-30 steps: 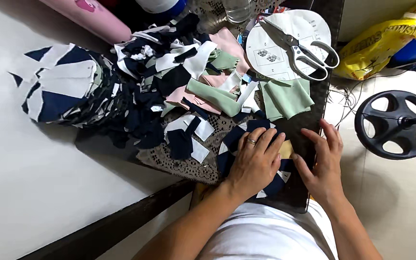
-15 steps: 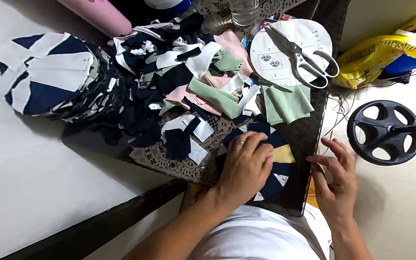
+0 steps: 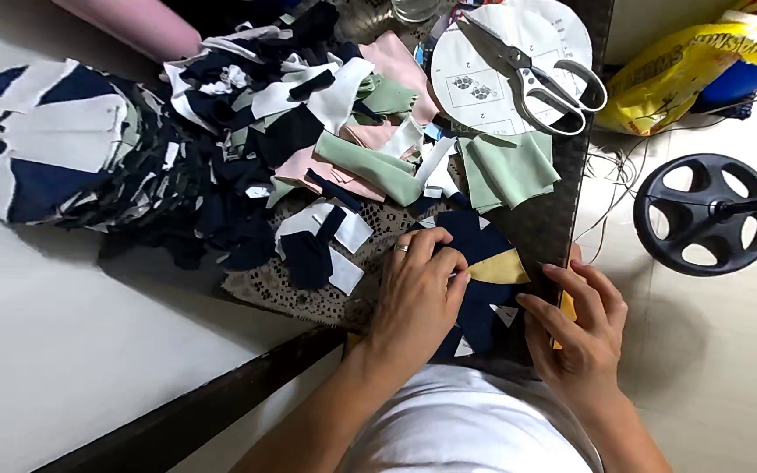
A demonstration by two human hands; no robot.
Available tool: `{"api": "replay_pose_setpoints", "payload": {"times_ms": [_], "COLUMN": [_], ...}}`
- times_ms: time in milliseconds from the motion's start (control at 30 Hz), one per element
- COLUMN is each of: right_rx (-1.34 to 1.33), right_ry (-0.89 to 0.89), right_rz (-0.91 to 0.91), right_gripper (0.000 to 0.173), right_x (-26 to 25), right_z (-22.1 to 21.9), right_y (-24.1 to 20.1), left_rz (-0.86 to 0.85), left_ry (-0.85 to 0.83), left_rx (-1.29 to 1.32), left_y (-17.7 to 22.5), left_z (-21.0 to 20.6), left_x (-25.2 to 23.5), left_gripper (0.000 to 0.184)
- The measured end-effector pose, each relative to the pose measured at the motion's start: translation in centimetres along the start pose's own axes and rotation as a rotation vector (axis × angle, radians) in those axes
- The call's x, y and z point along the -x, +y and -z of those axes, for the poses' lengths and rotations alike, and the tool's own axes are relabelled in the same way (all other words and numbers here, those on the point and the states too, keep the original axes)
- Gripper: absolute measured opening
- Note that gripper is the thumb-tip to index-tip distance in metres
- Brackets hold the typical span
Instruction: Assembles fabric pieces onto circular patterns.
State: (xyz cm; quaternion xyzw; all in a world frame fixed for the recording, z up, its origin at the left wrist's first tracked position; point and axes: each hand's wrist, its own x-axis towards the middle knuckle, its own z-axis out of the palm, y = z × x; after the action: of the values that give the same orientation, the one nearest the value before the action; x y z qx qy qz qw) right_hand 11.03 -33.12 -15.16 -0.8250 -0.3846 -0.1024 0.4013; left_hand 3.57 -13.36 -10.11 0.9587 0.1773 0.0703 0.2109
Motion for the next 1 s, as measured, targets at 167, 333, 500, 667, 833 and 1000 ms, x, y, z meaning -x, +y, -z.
{"api": "replay_pose_setpoints", "payload": {"times_ms": [167,333,500,667,833,1000], "right_rx": [-0.005,-0.018,-0.024,-0.027,-0.049,0.002], "right_ry": [-0.009,0.002,0.003,-0.005,0.003,-0.004], "right_rz": [-0.027,-0.038,-0.04,-0.052,-0.064,-0.06], "right_gripper": [0.016,0.017,0.017,0.018,0.019,0.02], "right_x": [0.2,0.4,0.6,0.7,0.1,-1.2], "right_z": [-0.2,-0.3,-0.4,-0.4,-0.4,-0.4], "right_y": [0.0,0.1,0.2,0.1,0.0,-0.1], "left_rz": [-0.006,-0.04,-0.05,-0.038,-0.048,-0.056], "left_ry": [-0.033,-0.049,-0.065,-0.086,-0.093,-0.096], "left_rx": [-0.017,-0.037,-0.05,-0.046,-0.039,-0.039], "left_y": [0.1,0.0,0.1,0.1,0.0,0.0], "left_z": [0.2,0.7,1.2,1.2,1.2,1.1], "left_x": [-0.4,-0.8,-1.3,-1.4,-1.2,-1.2], "left_gripper": [0.016,0.015,0.014,0.014,0.015,0.015]}}
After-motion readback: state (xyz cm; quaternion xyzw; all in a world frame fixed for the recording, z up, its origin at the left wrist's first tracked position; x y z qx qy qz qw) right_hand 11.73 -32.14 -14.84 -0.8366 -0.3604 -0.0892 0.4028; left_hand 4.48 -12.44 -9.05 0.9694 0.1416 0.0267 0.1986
